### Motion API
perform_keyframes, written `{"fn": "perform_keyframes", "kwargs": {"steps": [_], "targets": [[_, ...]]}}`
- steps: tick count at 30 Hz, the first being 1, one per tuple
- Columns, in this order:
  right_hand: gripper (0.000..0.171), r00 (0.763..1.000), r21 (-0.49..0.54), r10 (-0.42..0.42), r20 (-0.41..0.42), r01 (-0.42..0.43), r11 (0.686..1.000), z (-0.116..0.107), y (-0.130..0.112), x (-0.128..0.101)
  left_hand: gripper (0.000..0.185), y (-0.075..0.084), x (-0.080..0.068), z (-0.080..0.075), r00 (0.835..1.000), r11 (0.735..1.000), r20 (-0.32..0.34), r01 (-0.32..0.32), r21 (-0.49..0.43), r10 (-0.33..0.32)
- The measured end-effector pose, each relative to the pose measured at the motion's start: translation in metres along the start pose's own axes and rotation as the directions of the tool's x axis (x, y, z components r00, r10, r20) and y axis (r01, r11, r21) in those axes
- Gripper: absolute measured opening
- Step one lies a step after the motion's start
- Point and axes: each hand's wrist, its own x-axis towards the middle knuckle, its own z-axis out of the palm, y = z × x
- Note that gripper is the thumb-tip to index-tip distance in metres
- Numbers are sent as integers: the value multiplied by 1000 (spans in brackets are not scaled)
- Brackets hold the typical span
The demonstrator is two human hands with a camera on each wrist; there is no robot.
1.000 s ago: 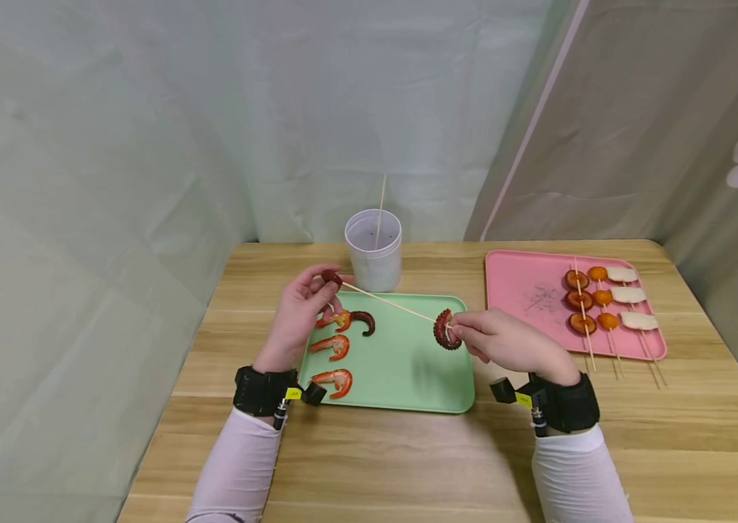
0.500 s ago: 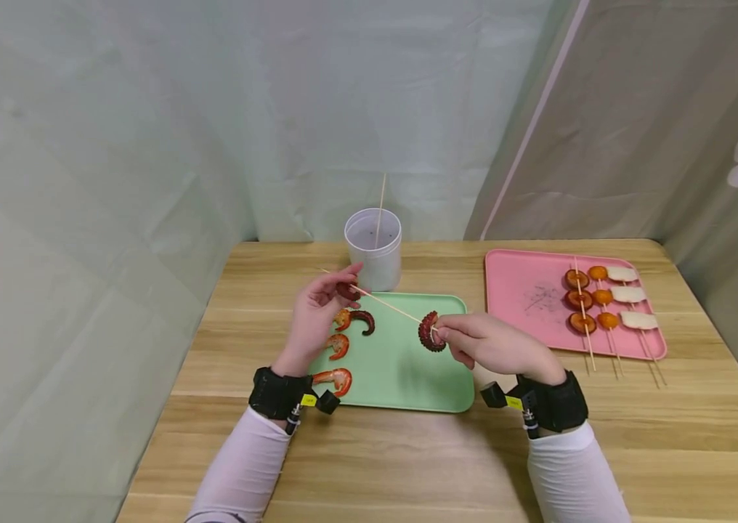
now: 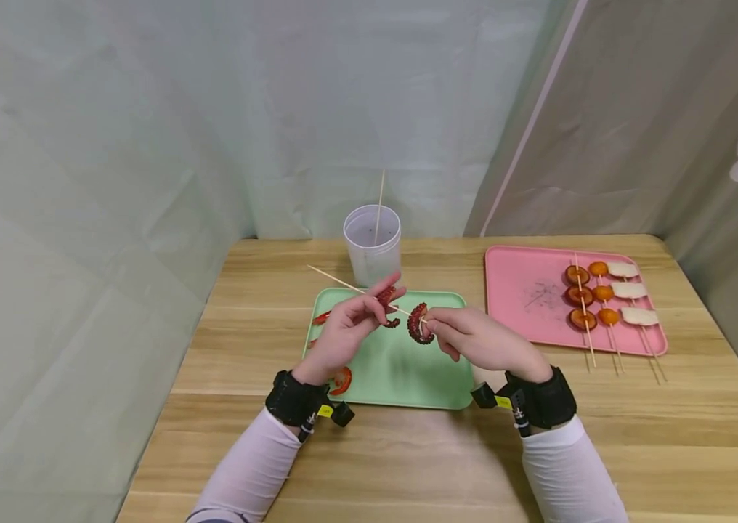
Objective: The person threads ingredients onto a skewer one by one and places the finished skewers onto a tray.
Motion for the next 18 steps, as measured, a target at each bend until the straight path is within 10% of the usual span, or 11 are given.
{"fn": "perform_keyframes", "kwargs": {"steps": [18], "targets": [[26,998,-3,30,-49,-30,1000,-3,-4,-2,35,1,2,0,999,999,-39,0,39,2]]}}
